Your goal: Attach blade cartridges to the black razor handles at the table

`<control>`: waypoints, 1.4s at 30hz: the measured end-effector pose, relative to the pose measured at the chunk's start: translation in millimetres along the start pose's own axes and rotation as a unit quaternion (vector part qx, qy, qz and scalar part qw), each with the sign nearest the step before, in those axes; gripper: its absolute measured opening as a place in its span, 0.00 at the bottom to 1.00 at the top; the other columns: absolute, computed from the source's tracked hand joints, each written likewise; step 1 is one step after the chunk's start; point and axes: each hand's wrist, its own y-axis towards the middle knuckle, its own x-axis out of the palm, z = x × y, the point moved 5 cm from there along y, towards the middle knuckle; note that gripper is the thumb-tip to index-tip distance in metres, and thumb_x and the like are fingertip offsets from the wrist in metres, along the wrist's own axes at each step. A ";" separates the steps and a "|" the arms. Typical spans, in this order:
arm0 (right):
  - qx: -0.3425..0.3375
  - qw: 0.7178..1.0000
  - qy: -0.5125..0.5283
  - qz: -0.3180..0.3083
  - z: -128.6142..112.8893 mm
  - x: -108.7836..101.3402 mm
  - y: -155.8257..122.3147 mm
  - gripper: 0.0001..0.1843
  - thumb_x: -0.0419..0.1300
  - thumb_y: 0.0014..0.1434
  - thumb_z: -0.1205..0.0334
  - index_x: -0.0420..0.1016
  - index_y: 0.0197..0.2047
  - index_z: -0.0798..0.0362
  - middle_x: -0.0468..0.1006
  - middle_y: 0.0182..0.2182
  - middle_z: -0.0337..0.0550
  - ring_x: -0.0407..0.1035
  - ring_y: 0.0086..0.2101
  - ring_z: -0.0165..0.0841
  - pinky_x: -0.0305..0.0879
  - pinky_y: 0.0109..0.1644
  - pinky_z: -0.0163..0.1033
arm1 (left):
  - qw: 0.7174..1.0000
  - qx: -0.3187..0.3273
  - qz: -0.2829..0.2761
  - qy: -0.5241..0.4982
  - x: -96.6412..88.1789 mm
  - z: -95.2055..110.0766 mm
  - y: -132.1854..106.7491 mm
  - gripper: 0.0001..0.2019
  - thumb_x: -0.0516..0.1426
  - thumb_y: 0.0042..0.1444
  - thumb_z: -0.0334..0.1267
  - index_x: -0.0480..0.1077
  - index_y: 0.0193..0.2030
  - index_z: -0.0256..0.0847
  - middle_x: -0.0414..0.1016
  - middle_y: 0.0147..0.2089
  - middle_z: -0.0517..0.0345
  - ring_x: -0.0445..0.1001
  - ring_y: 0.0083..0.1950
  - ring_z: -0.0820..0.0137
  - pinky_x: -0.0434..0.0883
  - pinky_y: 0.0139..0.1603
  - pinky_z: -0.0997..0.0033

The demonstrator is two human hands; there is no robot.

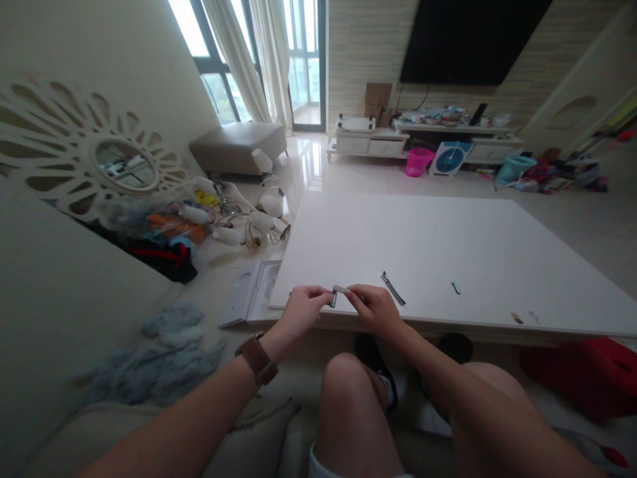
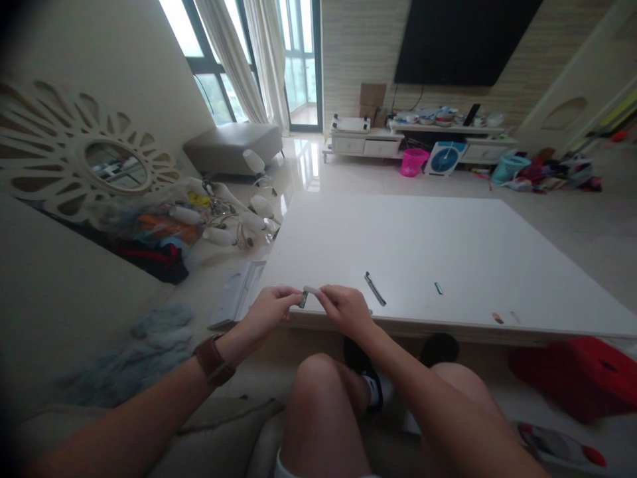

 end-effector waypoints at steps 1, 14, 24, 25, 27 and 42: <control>0.005 1.000 -0.002 0.007 -0.1 0.6 2.0 0.19 0.50 0.69 0.51 0.78 0.38 0.51 0.76 0.27 0.40 0.65 0.27 0.29 0.54 0.34 0.35 | 1.000 0.001 0.000 0.002 -0.3 -0.1 0.2 0.12 0.60 0.47 0.44 0.77 0.29 0.36 0.66 0.20 0.63 0.59 0.21 0.76 0.58 0.23 0.75; -0.011 1.000 -0.012 0.012 3.7 -2.8 -2.2 0.17 0.52 0.68 0.52 0.78 0.37 0.52 0.75 0.26 0.40 0.65 0.27 0.29 0.53 0.33 0.35 | 1.000 -0.004 0.003 0.006 0.9 -0.3 -0.2 0.13 0.60 0.47 0.45 0.78 0.31 0.35 0.69 0.23 0.61 0.60 0.24 0.76 0.58 0.23 0.75; -0.050 0.999 0.005 -0.011 -1.9 -1.6 -4.2 0.17 0.52 0.68 0.53 0.77 0.37 0.53 0.74 0.26 0.40 0.63 0.26 0.28 0.53 0.33 0.35 | 1.000 0.000 0.000 0.002 0.0 0.7 -0.1 0.15 0.60 0.48 0.46 0.79 0.33 0.35 0.74 0.28 0.58 0.63 0.26 0.74 0.59 0.24 0.75; -0.054 0.998 -0.002 -0.023 -1.7 -0.7 -5.2 0.17 0.52 0.68 0.53 0.77 0.37 0.53 0.74 0.26 0.40 0.64 0.26 0.28 0.53 0.33 0.35 | 1.000 -0.001 -0.001 -0.001 0.3 0.7 -0.1 0.15 0.60 0.48 0.46 0.79 0.34 0.35 0.75 0.29 0.56 0.64 0.27 0.74 0.59 0.24 0.75; -0.039 0.999 -0.023 -0.017 0.7 -2.4 -4.1 0.17 0.52 0.68 0.53 0.77 0.36 0.52 0.74 0.25 0.39 0.63 0.26 0.29 0.53 0.33 0.35 | 1.000 -0.002 -0.002 -0.001 0.5 0.9 -0.1 0.15 0.60 0.47 0.46 0.79 0.34 0.35 0.77 0.31 0.55 0.66 0.28 0.73 0.60 0.25 0.74; -0.012 0.995 -0.095 0.023 5.7 -14.6 -1.1 0.19 0.50 0.69 0.51 0.76 0.35 0.52 0.75 0.26 0.41 0.65 0.27 0.29 0.52 0.33 0.35 | 1.000 0.009 0.017 0.007 -2.0 3.6 -0.8 0.12 0.61 0.47 0.45 0.80 0.30 0.38 0.78 0.29 0.56 0.68 0.29 0.72 0.64 0.31 0.72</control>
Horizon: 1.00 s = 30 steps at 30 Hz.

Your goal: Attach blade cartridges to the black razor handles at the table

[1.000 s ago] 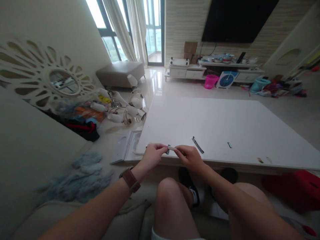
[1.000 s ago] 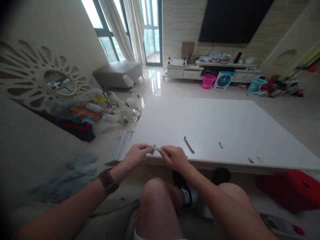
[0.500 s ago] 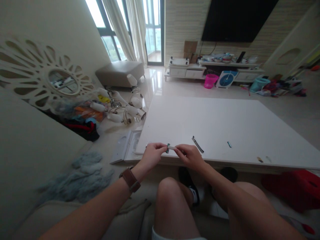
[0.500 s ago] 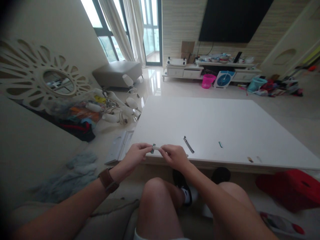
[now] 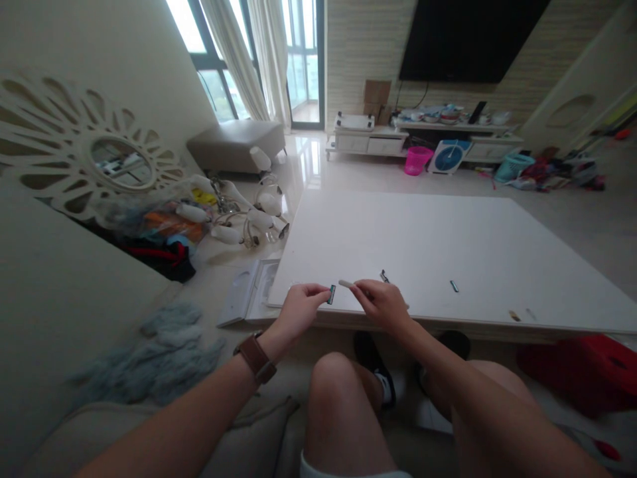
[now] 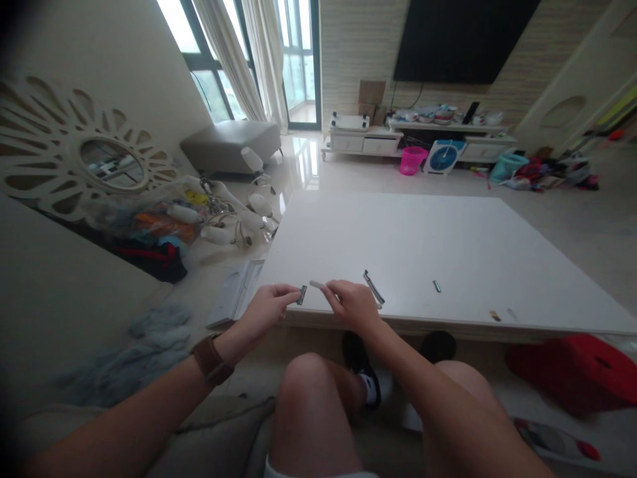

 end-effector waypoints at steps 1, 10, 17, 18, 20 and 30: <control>0.000 1.000 0.001 0.008 0.4 -2.1 1.4 0.19 0.50 0.69 0.51 0.76 0.35 0.52 0.75 0.26 0.41 0.65 0.26 0.29 0.52 0.33 0.35 | 1.000 -0.002 0.001 0.000 -0.3 0.0 -0.3 0.12 0.61 0.47 0.45 0.80 0.30 0.38 0.78 0.29 0.56 0.68 0.29 0.72 0.64 0.31 0.72; -0.018 0.999 0.008 -0.027 -7.3 3.9 2.5 0.20 0.50 0.69 0.52 0.75 0.32 0.52 0.73 0.24 0.40 0.64 0.26 0.28 0.51 0.32 0.35 | 1.000 -0.027 -0.001 -0.002 -0.5 -3.8 -0.5 0.15 0.61 0.46 0.48 0.79 0.32 0.36 0.75 0.26 0.58 0.62 0.23 0.75 0.57 0.24 0.74; -0.067 0.995 0.037 -0.067 -10.1 4.5 1.9 0.19 0.50 0.69 0.52 0.77 0.35 0.52 0.75 0.25 0.42 0.64 0.26 0.29 0.52 0.32 0.35 | 1.000 -0.003 -0.002 -0.005 0.3 0.1 -0.2 0.13 0.62 0.45 0.45 0.80 0.30 0.38 0.78 0.29 0.55 0.68 0.28 0.71 0.63 0.29 0.72; -0.062 0.995 0.032 -0.067 -10.6 5.7 2.1 0.19 0.50 0.69 0.52 0.77 0.35 0.52 0.75 0.26 0.41 0.65 0.26 0.29 0.52 0.33 0.35 | 1.000 -0.004 -0.002 -0.005 0.3 -0.1 -0.2 0.12 0.62 0.45 0.45 0.80 0.30 0.38 0.77 0.28 0.56 0.68 0.28 0.71 0.63 0.29 0.72; -0.032 0.999 0.016 -0.041 -8.9 5.6 3.3 0.20 0.50 0.69 0.51 0.76 0.34 0.52 0.74 0.25 0.41 0.64 0.26 0.29 0.52 0.33 0.35 | 1.000 -0.007 -0.002 -0.007 0.3 -0.5 -0.2 0.12 0.62 0.46 0.45 0.79 0.30 0.37 0.76 0.27 0.57 0.67 0.28 0.72 0.62 0.29 0.72; -0.086 0.987 0.057 -0.121 -19.8 8.9 -6.4 0.18 0.51 0.69 0.53 0.78 0.36 0.52 0.76 0.26 0.41 0.66 0.27 0.28 0.53 0.33 0.34 | 1.000 -0.002 0.002 -0.009 -0.5 -0.9 -0.8 0.15 0.62 0.46 0.47 0.79 0.32 0.36 0.78 0.31 0.55 0.67 0.28 0.72 0.60 0.27 0.73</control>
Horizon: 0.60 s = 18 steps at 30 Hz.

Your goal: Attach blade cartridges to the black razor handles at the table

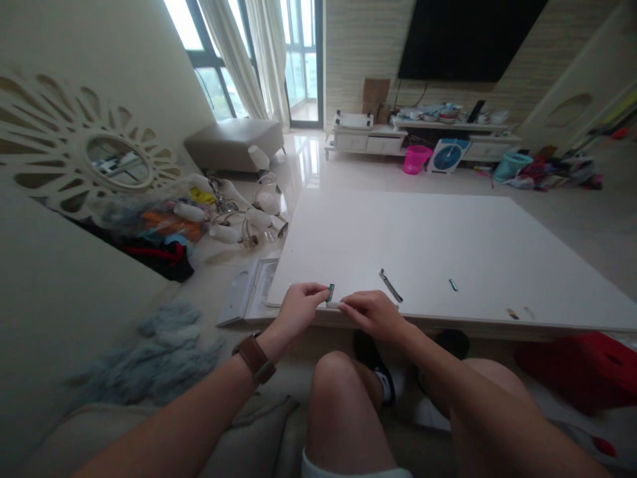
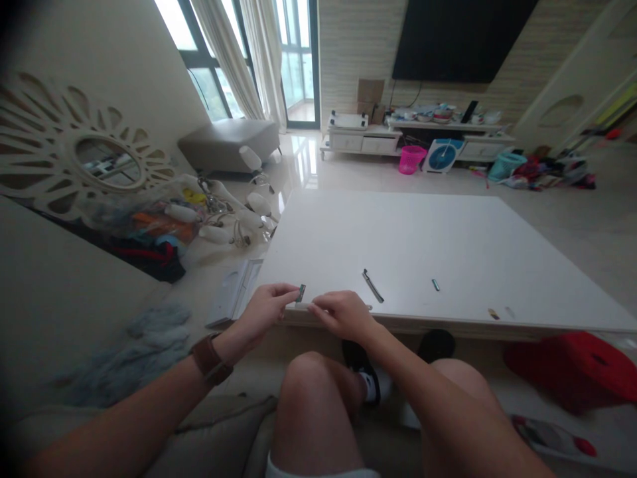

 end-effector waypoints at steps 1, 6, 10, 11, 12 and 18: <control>-0.014 1.000 0.005 -0.017 -2.5 1.2 0.0 0.17 0.51 0.69 0.53 0.78 0.37 0.51 0.76 0.27 0.41 0.67 0.27 0.29 0.53 0.33 0.34 | 1.000 -0.004 0.002 -0.001 -0.3 -0.2 0.0 0.15 0.62 0.46 0.47 0.79 0.33 0.36 0.78 0.30 0.55 0.67 0.28 0.72 0.60 0.27 0.73; 0.014 0.999 0.024 0.035 0.3 -5.5 4.7 0.18 0.51 0.69 0.53 0.79 0.38 0.52 0.77 0.27 0.43 0.67 0.27 0.29 0.54 0.34 0.35 | 1.000 0.002 -0.002 -0.010 0.4 2.4 -0.6 0.13 0.62 0.46 0.45 0.79 0.31 0.37 0.77 0.28 0.56 0.67 0.26 0.72 0.61 0.27 0.72; 0.033 0.998 0.024 0.040 5.2 -5.5 3.8 0.20 0.50 0.69 0.52 0.78 0.34 0.52 0.75 0.24 0.41 0.66 0.26 0.29 0.54 0.33 0.34 | 1.000 0.007 -0.002 -0.002 0.7 3.1 -0.9 0.12 0.62 0.46 0.45 0.80 0.31 0.37 0.78 0.28 0.55 0.68 0.28 0.71 0.63 0.29 0.72; 0.021 0.999 0.027 0.022 4.2 -4.1 3.0 0.20 0.51 0.69 0.52 0.79 0.34 0.52 0.75 0.24 0.41 0.66 0.26 0.29 0.54 0.33 0.34 | 1.000 0.006 -0.001 -0.001 0.5 2.8 -0.9 0.12 0.62 0.46 0.45 0.80 0.31 0.37 0.77 0.28 0.55 0.68 0.28 0.71 0.63 0.30 0.72; 0.007 0.999 0.031 0.005 3.0 -3.1 2.2 0.19 0.51 0.69 0.52 0.79 0.35 0.52 0.75 0.24 0.41 0.66 0.26 0.29 0.54 0.32 0.34 | 1.000 0.006 0.000 -0.001 0.3 2.4 -0.8 0.13 0.62 0.46 0.45 0.80 0.31 0.37 0.77 0.28 0.56 0.68 0.28 0.71 0.63 0.30 0.72; 0.037 0.997 0.039 0.051 5.7 -8.9 4.7 0.21 0.50 0.69 0.52 0.78 0.33 0.53 0.74 0.23 0.41 0.63 0.25 0.28 0.53 0.32 0.35 | 1.000 0.009 -0.008 -0.003 0.3 -0.2 0.9 0.12 0.61 0.47 0.45 0.79 0.31 0.37 0.76 0.27 0.57 0.66 0.26 0.73 0.62 0.29 0.72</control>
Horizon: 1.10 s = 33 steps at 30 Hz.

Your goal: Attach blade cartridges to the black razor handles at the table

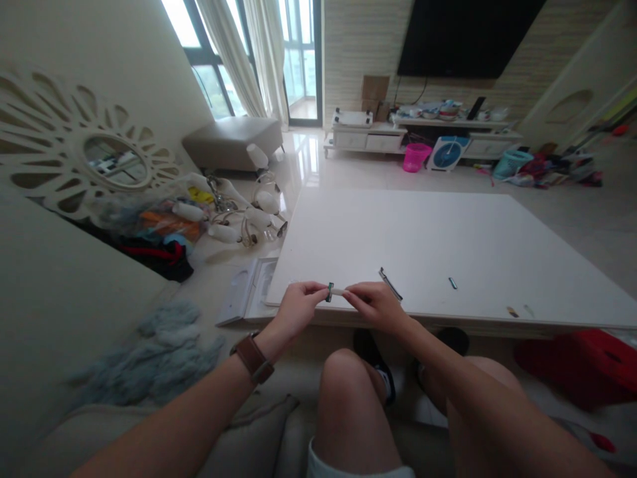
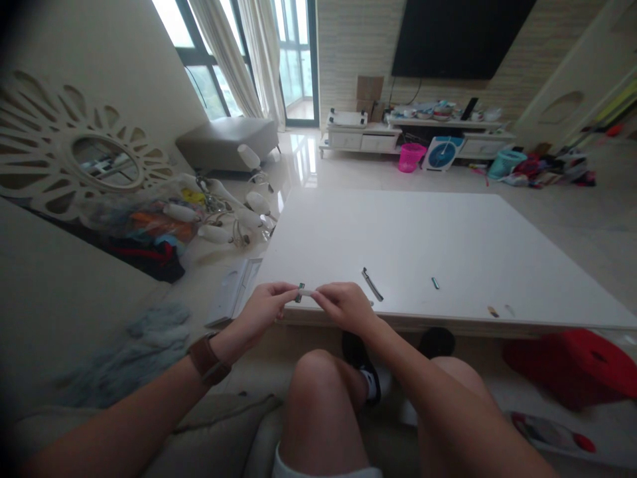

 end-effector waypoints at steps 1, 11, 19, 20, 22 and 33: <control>0.006 1.000 -0.002 0.001 0.3 1.0 0.9 0.22 0.50 0.69 0.51 0.77 0.31 0.53 0.73 0.22 0.40 0.62 0.25 0.28 0.52 0.32 0.34 | 1.000 -0.002 0.000 0.000 -0.1 -0.6 0.3 0.12 0.61 0.47 0.44 0.79 0.31 0.37 0.76 0.27 0.57 0.65 0.25 0.73 0.61 0.28 0.72; -0.002 0.999 0.044 -0.029 -1.1 0.3 -0.3 0.24 0.50 0.68 0.50 0.76 0.29 0.55 0.71 0.20 0.39 0.59 0.23 0.27 0.52 0.30 0.34 | 1.000 -0.010 0.007 0.003 0.3 2.3 -1.6 0.13 0.62 0.46 0.46 0.79 0.31 0.38 0.76 0.26 0.58 0.66 0.26 0.73 0.62 0.29 0.72; -0.036 0.989 0.058 -0.127 -9.3 10.0 -1.2 0.25 0.51 0.68 0.50 0.74 0.25 0.55 0.68 0.18 0.36 0.56 0.21 0.25 0.51 0.29 0.34 | 1.000 -0.007 0.012 0.007 -0.5 0.9 -0.5 0.12 0.62 0.47 0.44 0.79 0.30 0.37 0.76 0.26 0.58 0.68 0.27 0.72 0.63 0.31 0.72; -0.031 0.991 0.065 -0.113 -8.2 7.5 -1.2 0.25 0.51 0.68 0.50 0.75 0.26 0.55 0.69 0.19 0.37 0.57 0.22 0.26 0.51 0.30 0.34 | 1.000 -0.007 0.009 0.008 -0.4 0.9 -0.5 0.12 0.62 0.47 0.44 0.79 0.31 0.37 0.76 0.27 0.57 0.68 0.28 0.72 0.63 0.31 0.72; -0.015 0.995 0.070 -0.071 -3.8 1.4 -0.9 0.24 0.51 0.68 0.51 0.78 0.29 0.56 0.72 0.21 0.38 0.60 0.23 0.26 0.53 0.30 0.34 | 1.000 -0.007 0.004 0.012 0.0 1.2 -0.6 0.12 0.62 0.47 0.45 0.80 0.32 0.37 0.78 0.30 0.56 0.68 0.28 0.72 0.63 0.31 0.72; 0.083 0.994 0.011 0.069 20.0 -14.1 5.3 0.24 0.53 0.67 0.48 0.80 0.30 0.55 0.68 0.18 0.36 0.57 0.22 0.26 0.48 0.28 0.35 | 1.000 -0.014 -0.005 0.025 2.0 2.6 -2.6 0.12 0.61 0.48 0.44 0.80 0.31 0.37 0.79 0.31 0.54 0.69 0.30 0.71 0.64 0.32 0.71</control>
